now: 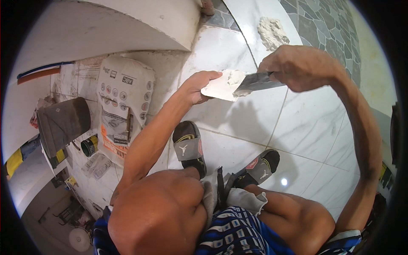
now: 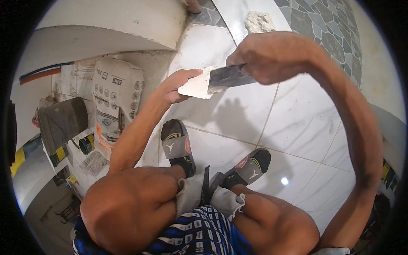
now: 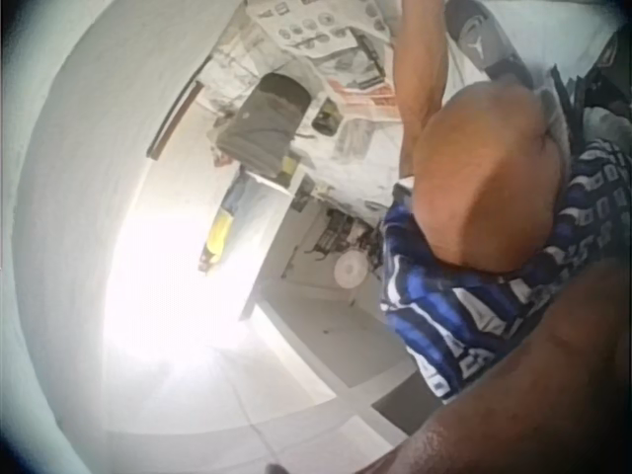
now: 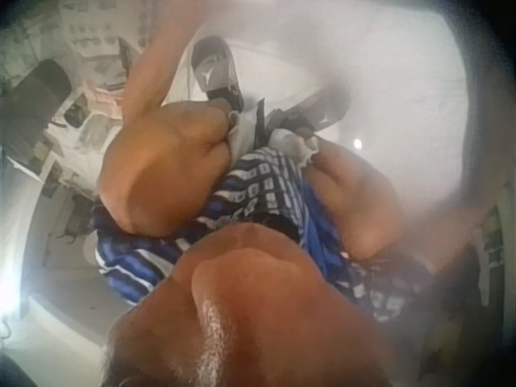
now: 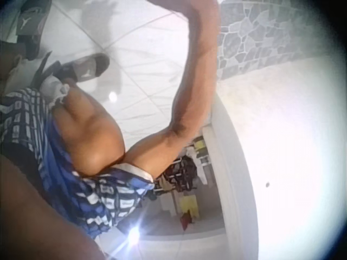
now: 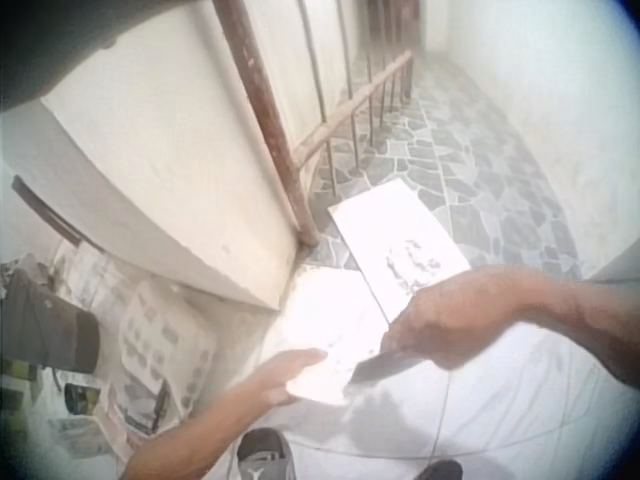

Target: The person uses a putty knife to transfer skimcoat from a handboard to a wall corner, spreading the material along the edge.

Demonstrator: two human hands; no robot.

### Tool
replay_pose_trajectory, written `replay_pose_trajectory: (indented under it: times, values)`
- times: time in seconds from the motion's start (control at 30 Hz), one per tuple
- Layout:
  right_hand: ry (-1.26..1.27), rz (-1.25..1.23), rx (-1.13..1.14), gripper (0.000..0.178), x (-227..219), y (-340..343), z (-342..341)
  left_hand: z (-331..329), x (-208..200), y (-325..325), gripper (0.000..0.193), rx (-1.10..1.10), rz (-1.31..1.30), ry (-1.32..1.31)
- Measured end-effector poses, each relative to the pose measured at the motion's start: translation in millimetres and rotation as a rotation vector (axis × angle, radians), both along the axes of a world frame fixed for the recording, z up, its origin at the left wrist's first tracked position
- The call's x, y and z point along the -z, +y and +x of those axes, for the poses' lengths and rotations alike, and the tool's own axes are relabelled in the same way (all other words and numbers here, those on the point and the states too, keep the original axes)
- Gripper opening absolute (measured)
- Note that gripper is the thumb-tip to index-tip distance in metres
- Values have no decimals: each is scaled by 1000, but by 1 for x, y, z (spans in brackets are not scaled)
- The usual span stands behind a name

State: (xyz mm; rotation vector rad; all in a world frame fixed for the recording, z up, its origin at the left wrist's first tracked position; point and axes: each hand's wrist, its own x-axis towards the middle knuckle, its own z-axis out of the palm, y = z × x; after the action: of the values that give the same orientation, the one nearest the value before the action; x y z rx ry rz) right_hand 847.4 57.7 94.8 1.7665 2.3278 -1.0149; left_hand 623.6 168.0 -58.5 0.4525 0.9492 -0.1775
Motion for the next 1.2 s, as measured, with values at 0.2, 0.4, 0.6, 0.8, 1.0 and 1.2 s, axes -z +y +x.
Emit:
replay_pose_trajectory:
  times: [0.2,0.4,0.6,0.8,1.0,1.2]
  values:
    - [683,-544,452,20,21,29,24,-5,27,16,33,1,89,-122]
    - [1516,-567,841,36,103,39,17,-60,3,41,35,50,369,-77]
    - [1658,-283,1329,19,214,72,-16,-116,-11,47,41,-41,396,79]
    - [1286,-22,1505,17,240,119,-42,-141,-39,41,38,-236,444,182]
    - [1017,-10,1430,16,239,138,-36,-141,-45,48,29,-297,393,-32]
    - [945,4,1428,18,241,150,-33,-132,-52,48,29,-256,446,40]
